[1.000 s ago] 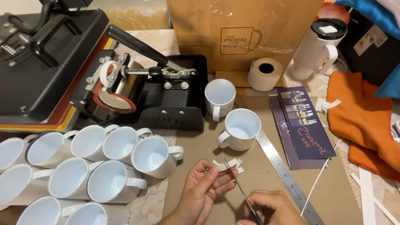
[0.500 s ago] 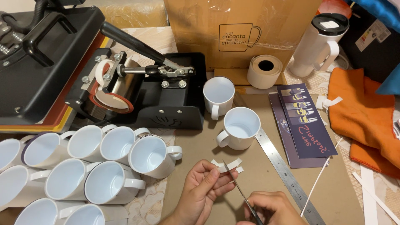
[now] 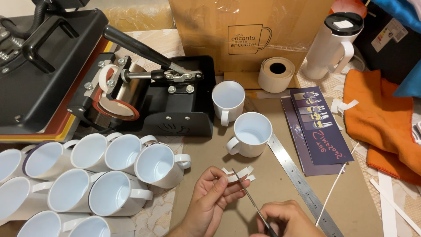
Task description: The person cuts strips of white tape using scissors and applies them to the sides of white ceramic mugs. They handle multiple mugs, placing some into a cardboard box and others on the table, while repeatedly cutting and positioning tape pieces.
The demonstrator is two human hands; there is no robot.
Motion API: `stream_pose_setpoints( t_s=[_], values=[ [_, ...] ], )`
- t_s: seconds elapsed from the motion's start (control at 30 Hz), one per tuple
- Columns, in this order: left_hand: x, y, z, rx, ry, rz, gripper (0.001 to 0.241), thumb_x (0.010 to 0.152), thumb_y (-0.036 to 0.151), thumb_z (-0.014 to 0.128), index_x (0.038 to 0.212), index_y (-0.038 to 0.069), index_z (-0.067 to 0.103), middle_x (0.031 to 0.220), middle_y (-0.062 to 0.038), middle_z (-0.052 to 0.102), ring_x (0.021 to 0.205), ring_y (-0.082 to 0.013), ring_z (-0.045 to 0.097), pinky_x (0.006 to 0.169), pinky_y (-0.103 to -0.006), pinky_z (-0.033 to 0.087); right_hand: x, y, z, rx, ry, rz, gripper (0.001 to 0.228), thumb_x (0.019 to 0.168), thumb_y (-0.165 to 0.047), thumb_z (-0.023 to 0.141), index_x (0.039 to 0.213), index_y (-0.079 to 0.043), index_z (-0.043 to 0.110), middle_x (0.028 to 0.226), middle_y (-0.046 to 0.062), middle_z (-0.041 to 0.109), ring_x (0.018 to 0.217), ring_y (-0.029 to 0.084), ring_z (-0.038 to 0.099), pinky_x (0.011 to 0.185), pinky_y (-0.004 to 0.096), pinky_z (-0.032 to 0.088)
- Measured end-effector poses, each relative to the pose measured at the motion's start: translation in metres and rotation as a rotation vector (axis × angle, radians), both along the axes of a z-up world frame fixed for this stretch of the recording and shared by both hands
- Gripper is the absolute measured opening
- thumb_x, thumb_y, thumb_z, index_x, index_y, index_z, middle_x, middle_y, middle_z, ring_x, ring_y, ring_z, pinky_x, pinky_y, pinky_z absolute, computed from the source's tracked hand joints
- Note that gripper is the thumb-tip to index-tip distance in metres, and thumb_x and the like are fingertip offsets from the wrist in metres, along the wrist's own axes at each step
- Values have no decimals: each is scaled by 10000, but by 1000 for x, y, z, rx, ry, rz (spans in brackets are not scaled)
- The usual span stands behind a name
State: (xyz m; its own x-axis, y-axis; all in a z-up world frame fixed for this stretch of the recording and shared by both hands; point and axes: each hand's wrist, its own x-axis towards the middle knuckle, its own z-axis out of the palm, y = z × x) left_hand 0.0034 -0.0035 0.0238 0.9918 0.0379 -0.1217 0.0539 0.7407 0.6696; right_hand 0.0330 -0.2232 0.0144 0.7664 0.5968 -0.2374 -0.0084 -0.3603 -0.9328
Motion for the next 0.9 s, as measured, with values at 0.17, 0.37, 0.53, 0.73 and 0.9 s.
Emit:
stream_pose_setpoints(
  t_s=[0.17,0.37,0.53,0.73,0.9],
  values=[
    [0,1,0,7,-30,-6,104,966,149,604,921,81,540,1050,-273,752,1021,-426,750,808,-393,612,4,-2,6,80,218,55,226,678,35,948,626,-18,734,491,22,560,467,71,398,463,238,235],
    [2,5,11,-10,-155,41,100,982,117,565,1037,36,546,1154,-359,693,1071,-428,713,879,-403,615,21,-8,17,-37,88,363,132,790,-128,846,720,-140,735,544,-69,490,537,25,408,506,204,302],
    [0,8,9,385,-89,295,640,798,87,773,1359,63,466,1035,-219,786,958,-316,768,825,-369,590,38,-28,92,-418,-308,654,204,855,-310,676,1048,-316,741,1029,-130,797,911,91,774,803,261,566],
    [-7,0,12,705,-259,473,555,843,12,722,1313,-30,430,922,-169,804,912,-196,736,890,-295,547,41,-71,61,-796,-401,469,568,740,-216,747,1249,-410,584,1195,-170,637,1103,107,652,860,328,534],
    [-8,-4,9,788,-321,558,536,813,-11,740,1278,-11,474,879,-145,797,871,-214,755,861,-288,569,42,-82,70,-638,-451,296,412,729,-174,750,1114,-295,667,1157,-114,676,991,156,710,846,319,550]
  ],
)
